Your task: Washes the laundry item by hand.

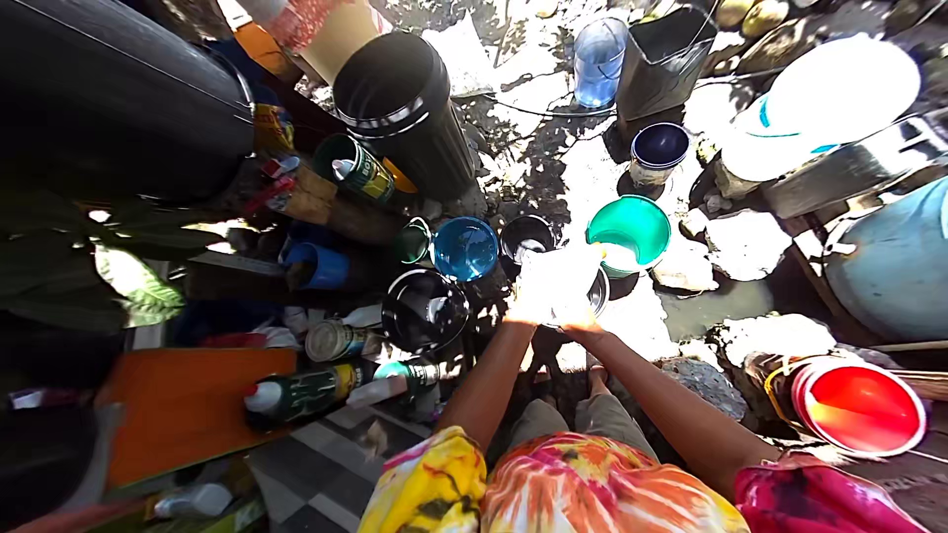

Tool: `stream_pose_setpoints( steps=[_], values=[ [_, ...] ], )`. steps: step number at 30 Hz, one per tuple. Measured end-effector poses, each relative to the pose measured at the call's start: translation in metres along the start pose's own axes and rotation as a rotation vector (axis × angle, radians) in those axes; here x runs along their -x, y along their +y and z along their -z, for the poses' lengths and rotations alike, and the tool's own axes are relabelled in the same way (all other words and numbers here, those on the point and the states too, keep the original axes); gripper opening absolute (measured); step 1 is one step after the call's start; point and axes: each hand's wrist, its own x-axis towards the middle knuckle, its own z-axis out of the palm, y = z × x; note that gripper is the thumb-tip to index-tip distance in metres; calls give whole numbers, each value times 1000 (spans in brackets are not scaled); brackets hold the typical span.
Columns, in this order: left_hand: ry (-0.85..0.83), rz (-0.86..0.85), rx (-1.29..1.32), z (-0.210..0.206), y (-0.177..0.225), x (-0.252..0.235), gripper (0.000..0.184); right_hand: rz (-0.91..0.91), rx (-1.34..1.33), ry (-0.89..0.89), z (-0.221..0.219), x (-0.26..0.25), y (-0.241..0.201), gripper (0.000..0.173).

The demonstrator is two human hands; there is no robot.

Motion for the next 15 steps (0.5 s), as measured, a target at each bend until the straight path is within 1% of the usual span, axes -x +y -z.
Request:
stream_pose_setpoints(
  steps=[1, 2, 3, 4, 5, 6, 8, 10, 11, 12, 13, 15],
  values=[
    [1, 44, 146, -3, -2, -2, 39, -36, -13, -46, 2, -3, -2, 28],
    [-8, 45, 207, -3, -2, -1, 39, -58, -30, -50, -1, -2, -3, 28],
    [-37, 11, 208, 1, -1, 0, 40, -48, -23, -24, -6, 4, -4, 30],
    [-54, -43, 235, 5, 1, 0, 40, 27, 32, 51, -12, 9, -2, 32],
    [-62, -69, 312, 7, 3, 0, 41, 85, 77, 77, -15, 13, 1, 34],
    [-69, -44, 444, 6, 3, 0, 41, 79, 92, 18, -10, 14, -1, 37],
    [-90, 89, 695, 1, 5, 1, 46, -18, 104, -119, 7, 5, -11, 39],
    [-128, 174, 825, -4, 8, 6, 45, -123, 72, -153, 18, -4, -23, 33],
    [-121, 187, 866, -5, 8, 7, 43, -157, 77, -194, 22, -5, -29, 34],
    [-97, 184, 890, -5, 8, 6, 41, -153, 90, -220, 22, -4, -32, 37],
    [-69, 162, 903, -3, 9, 3, 38, -56, 110, -139, 17, 0, -28, 35],
    [-40, 130, 935, 1, 8, -2, 33, 271, 121, 200, -7, 8, -5, 21]
  ],
)
